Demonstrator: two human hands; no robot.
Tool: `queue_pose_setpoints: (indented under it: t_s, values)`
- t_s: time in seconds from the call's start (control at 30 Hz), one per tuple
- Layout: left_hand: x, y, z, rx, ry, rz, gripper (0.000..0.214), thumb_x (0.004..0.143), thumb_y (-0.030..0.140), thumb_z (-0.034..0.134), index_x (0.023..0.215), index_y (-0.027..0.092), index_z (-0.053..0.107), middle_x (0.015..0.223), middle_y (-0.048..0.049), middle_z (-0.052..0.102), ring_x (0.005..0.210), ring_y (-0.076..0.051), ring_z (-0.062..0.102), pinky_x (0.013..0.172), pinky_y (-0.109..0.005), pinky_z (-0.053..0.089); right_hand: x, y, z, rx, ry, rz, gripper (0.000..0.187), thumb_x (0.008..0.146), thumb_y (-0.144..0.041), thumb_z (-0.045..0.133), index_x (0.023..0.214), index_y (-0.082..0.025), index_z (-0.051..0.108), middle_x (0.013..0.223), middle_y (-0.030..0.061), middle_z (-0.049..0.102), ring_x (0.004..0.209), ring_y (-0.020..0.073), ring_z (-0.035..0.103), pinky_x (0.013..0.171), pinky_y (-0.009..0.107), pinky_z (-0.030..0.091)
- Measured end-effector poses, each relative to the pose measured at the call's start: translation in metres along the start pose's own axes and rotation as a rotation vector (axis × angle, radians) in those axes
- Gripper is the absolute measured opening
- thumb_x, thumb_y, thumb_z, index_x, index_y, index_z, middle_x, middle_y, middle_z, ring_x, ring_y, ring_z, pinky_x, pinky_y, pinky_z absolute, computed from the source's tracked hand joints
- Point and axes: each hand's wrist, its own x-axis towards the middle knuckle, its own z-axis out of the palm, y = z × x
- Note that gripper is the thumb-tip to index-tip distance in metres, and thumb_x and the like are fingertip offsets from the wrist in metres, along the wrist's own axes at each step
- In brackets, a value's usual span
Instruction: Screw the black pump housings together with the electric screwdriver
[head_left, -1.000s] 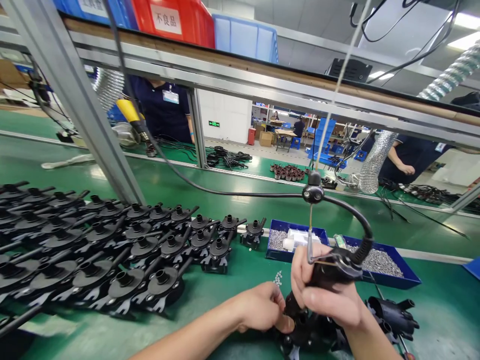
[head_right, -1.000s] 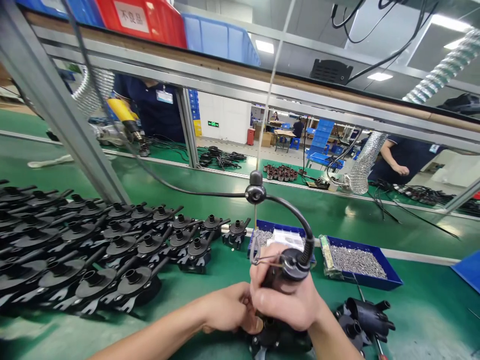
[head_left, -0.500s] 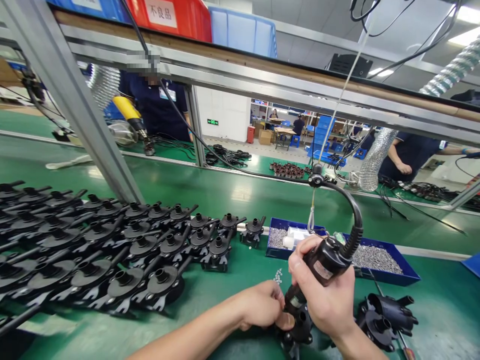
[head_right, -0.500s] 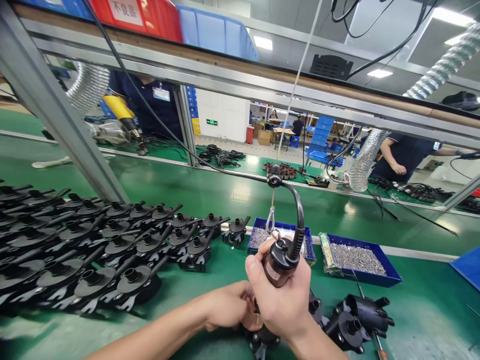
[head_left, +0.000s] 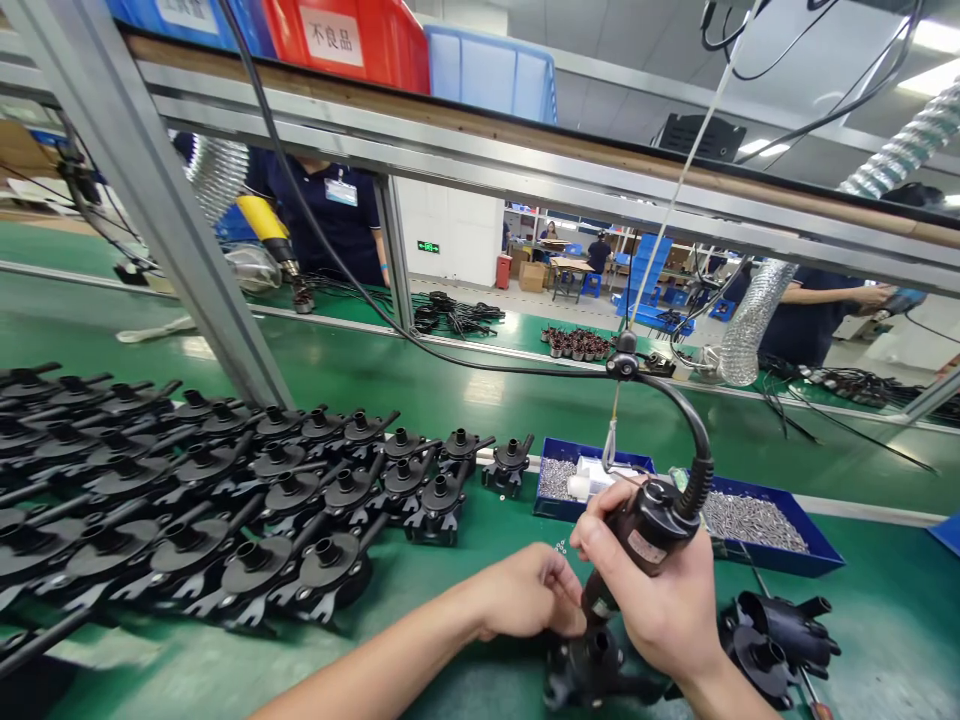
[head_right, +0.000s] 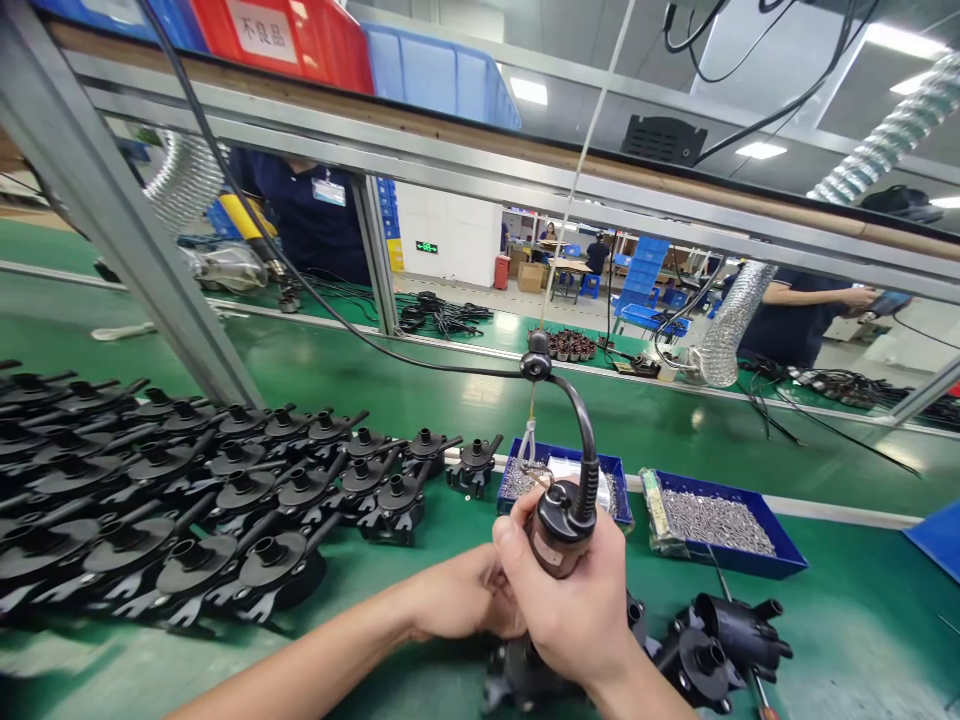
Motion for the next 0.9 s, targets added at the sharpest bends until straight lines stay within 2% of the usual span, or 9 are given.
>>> queue_pose_setpoints:
  t_s: [0.1,0.2,0.27,0.4,0.47,0.57,0.63,0.77,0.9]
  values:
    - [0.004,0.011,-0.013,0.267,0.226,0.166,0.012,0.09,0.024,0.065,0.088,0.015,0.074,0.087,-0.0047,0.072,0.084,-0.02,0.064,0.077,-0.03,0.052,-0.003,-0.008,-0.002,-0.082,0.065,0.125,0.024,0.093,-0.04,0.084,0.1,-0.023,0.068,0.079,0.0011,0.071,0.065,0.0189,0.068,0.063,0.03,0.061]
    - [0.007,0.006,-0.022,0.632,0.364,0.257,0.029,0.098,0.014,0.048,0.098,0.017,0.077,0.1,-0.007,0.071,0.097,-0.022,0.064,0.088,-0.032,0.05,-0.005,-0.017,-0.005,-0.145,0.044,0.177,0.029,0.092,-0.044,0.084,0.107,-0.025,0.067,0.077,0.0,0.069,0.062,0.0187,0.064,0.058,0.029,0.059]
    - [0.009,-0.003,-0.024,0.832,0.362,0.267,0.034,0.096,0.01,0.047,0.103,0.02,0.078,0.101,-0.007,0.069,0.096,-0.023,0.063,0.086,-0.032,0.05,-0.005,-0.022,-0.009,-0.188,0.031,0.127,0.03,0.092,-0.043,0.085,0.108,-0.025,0.068,0.077,0.0003,0.069,0.06,0.0185,0.063,0.054,0.028,0.057]
    - [0.012,-0.014,-0.023,1.011,0.259,0.242,0.039,0.09,0.006,0.052,0.109,0.024,0.081,0.107,-0.0077,0.066,0.104,-0.026,0.06,0.084,-0.033,0.047,-0.007,-0.03,-0.015,-0.264,0.092,0.033,0.021,0.092,-0.038,0.084,0.098,-0.025,0.068,0.077,0.0007,0.068,0.059,0.0182,0.062,0.057,0.031,0.056]
    - [0.012,-0.012,-0.023,1.048,0.253,0.196,0.039,0.092,0.006,0.052,0.109,0.026,0.082,0.11,-0.008,0.067,0.107,-0.026,0.061,0.086,-0.033,0.047,-0.009,-0.031,-0.017,-0.197,0.15,0.004,0.019,0.094,-0.034,0.082,0.101,-0.025,0.067,0.079,0.0009,0.067,0.059,0.0181,0.062,0.058,0.033,0.054]
    - [0.012,-0.007,-0.025,0.993,0.332,0.106,0.033,0.097,0.011,0.052,0.106,0.022,0.082,0.111,-0.0084,0.069,0.106,-0.025,0.066,0.089,-0.032,0.049,-0.011,-0.025,-0.013,-0.014,0.181,-0.078,0.017,0.096,-0.027,0.08,0.105,-0.026,0.066,0.089,0.0045,0.07,0.072,0.0227,0.068,0.063,0.037,0.054]
    - [0.011,-0.006,-0.027,0.965,0.373,0.06,0.028,0.098,0.013,0.054,0.102,0.02,0.081,0.111,-0.008,0.072,0.104,-0.024,0.069,0.09,-0.032,0.05,-0.011,-0.018,-0.007,0.08,0.17,-0.129,0.014,0.099,-0.023,0.077,0.104,-0.026,0.065,0.091,0.0044,0.069,0.079,0.0242,0.069,0.066,0.039,0.055]
    - [0.01,-0.004,-0.027,0.962,0.408,-0.008,0.026,0.099,0.013,0.051,0.096,0.017,0.077,0.106,-0.0101,0.074,0.105,-0.026,0.069,0.093,-0.034,0.05,-0.009,-0.002,0.009,0.224,0.081,-0.147,0.014,0.102,-0.02,0.071,0.106,-0.029,0.061,0.083,-0.0006,0.067,0.068,0.0199,0.066,0.062,0.036,0.055]
    - [0.006,0.0,-0.024,0.978,0.434,-0.065,0.031,0.102,0.01,0.042,0.104,0.012,0.072,0.117,-0.0191,0.072,0.116,-0.034,0.065,0.106,-0.043,0.046,-0.008,0.007,0.013,0.027,0.058,-0.107,0.012,0.099,-0.025,0.076,0.098,-0.024,0.064,0.08,0.001,0.068,0.065,0.0187,0.063,0.062,0.035,0.052]
